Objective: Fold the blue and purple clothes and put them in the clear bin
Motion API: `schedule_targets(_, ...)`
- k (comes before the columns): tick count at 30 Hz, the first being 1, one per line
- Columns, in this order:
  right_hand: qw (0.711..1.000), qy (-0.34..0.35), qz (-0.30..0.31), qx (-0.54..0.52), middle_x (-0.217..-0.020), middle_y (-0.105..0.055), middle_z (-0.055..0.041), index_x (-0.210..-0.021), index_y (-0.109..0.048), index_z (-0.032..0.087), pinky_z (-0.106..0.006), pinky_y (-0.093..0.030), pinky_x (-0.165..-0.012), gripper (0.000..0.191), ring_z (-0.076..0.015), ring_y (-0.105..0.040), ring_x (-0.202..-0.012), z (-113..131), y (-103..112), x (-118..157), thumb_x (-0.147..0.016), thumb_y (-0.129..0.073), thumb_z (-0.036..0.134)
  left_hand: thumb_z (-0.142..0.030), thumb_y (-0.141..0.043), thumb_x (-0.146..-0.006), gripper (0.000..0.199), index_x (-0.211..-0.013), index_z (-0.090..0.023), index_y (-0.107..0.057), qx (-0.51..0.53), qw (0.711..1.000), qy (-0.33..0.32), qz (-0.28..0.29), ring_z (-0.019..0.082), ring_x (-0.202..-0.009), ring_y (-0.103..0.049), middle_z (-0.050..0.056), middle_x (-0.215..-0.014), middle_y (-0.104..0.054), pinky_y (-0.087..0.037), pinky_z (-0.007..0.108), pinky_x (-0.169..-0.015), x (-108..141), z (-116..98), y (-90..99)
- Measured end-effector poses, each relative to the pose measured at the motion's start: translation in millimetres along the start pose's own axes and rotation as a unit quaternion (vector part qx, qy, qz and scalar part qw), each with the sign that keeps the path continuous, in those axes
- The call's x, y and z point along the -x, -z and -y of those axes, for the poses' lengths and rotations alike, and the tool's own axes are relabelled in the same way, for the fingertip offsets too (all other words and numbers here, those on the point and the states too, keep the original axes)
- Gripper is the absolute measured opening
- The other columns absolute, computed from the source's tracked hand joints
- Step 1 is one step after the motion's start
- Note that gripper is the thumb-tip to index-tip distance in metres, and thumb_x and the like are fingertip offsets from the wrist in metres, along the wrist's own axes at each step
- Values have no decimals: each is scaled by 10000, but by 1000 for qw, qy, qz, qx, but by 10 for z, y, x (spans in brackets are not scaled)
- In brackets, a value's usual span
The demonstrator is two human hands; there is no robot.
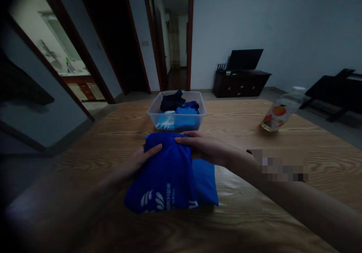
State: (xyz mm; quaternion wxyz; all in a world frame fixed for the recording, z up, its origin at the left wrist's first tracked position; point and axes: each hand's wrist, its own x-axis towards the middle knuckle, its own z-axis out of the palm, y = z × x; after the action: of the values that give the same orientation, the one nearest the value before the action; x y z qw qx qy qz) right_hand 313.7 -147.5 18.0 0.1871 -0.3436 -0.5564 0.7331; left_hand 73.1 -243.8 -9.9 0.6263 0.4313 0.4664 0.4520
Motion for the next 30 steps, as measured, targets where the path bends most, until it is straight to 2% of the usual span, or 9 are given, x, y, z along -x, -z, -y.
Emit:
schedule_targets(4, 977, 47, -115, 174, -1103, -777, -74, -1266, -715, 233, -295, -665, -725, 462, -204, -757, -918, -372, 509, 258, -964, -766, 578, -559, -656, -1022, 524, -1402, -199, -659, -193, 978, -78, 13, 298, -1212, -761, 114, -1359, -782, -621, 414, -1033, -515, 368, -376)
schedule_targets(8, 928, 92, -221, 285, -1191, -753, -123, -1218, -694, 214, -490, -644, -957, 516, -312, -732, -1134, -851, 857, 187, -921, -746, 633, -507, -723, -965, 518, -1377, -204, -643, -321, 939, -112, -45, 348, -1304, -684, 139, -1399, -733, -519, 497, -1152, -905, 749, -466)
schedule_targets(11, 907, 111, -266, 307, -1454, -643, -177, -1389, -622, 215, -568, -537, -1133, 645, -349, -677, -1261, -1067, 901, 218, -911, -731, 633, -559, -734, -939, 629, -1431, -192, -595, -386, 912, -114, -82, 400, -1383, -599, 180, -1463, -655, -414, 570, -1219, -886, 797, -392)
schedule_targets(14, 896, 100, -291, 319, -1521, -609, -199, -1540, -526, 217, -609, -497, -1162, 765, -374, -694, -1235, -1170, 818, 409, -946, -672, 676, -667, -699, -937, 592, -1308, -206, -681, -425, 896, -95, -83, 414, -1276, -654, 166, -1317, -712, -441, 561, -1173, -727, 698, -282)
schedule_targets(17, 922, 39, -290, 252, -1427, -708, -176, -1567, -521, 243, -600, -503, -1173, 815, -402, -700, -1276, -1238, 702, 613, -929, -670, 728, -769, -629, -945, 590, -1188, -245, -753, -383, 923, -32, -13, 398, -1187, -711, 132, -1200, -778, -493, 503, -1110, -633, 648, -236)
schedule_targets(20, 960, -25, -269, 80, -1391, -755, -121, -1447, -653, 355, -567, -543, -1166, 754, -418, -666, -1368, -1284, 597, 703, -809, -787, 731, -807, -655, -909, 720, -1365, -249, -675, -288, 957, 28, 35, 382, -1326, -668, 143, -1416, -725, -497, 476, -1135, -651, 717, -281)
schedule_targets(22, 966, -62, -247, -34, -1373, -771, -103, -1303, -743, 380, -554, -559, -1163, 634, -414, -655, -1390, -1289, 528, 703, -763, -847, 696, -823, -716, -850, 860, -1448, -219, -580, -259, 964, 53, 19, 391, -1375, -642, 190, -1494, -668, -490, 500, -1157, -667, 789, -346)
schedule_targets(25, 966, -88, -190, -153, -1336, -789, -141, -1226, -776, 289, -538, -579, -1148, 552, -401, -700, -1335, -1278, 410, 660, -802, -865, 630, -766, -856, -742, 1008, -1480, -215, -446, -195, 978, 67, -10, 398, -1438, -593, 236, -1560, -589, -476, 510, -1189, -613, 884, -464)
schedule_targets(30, 953, -78, -208, -205, -1305, -793, -196, -1423, -659, 213, -536, -656, -1027, 856, -416, -771, -1203, -1298, 226, 556, -692, -957, 545, -605, -955, -705, 987, -1414, -275, -352, -71, 996, 51, -24, 362, -1437, -602, 219, -1575, -557, -514, 468, -1180, -428, 977, -559)
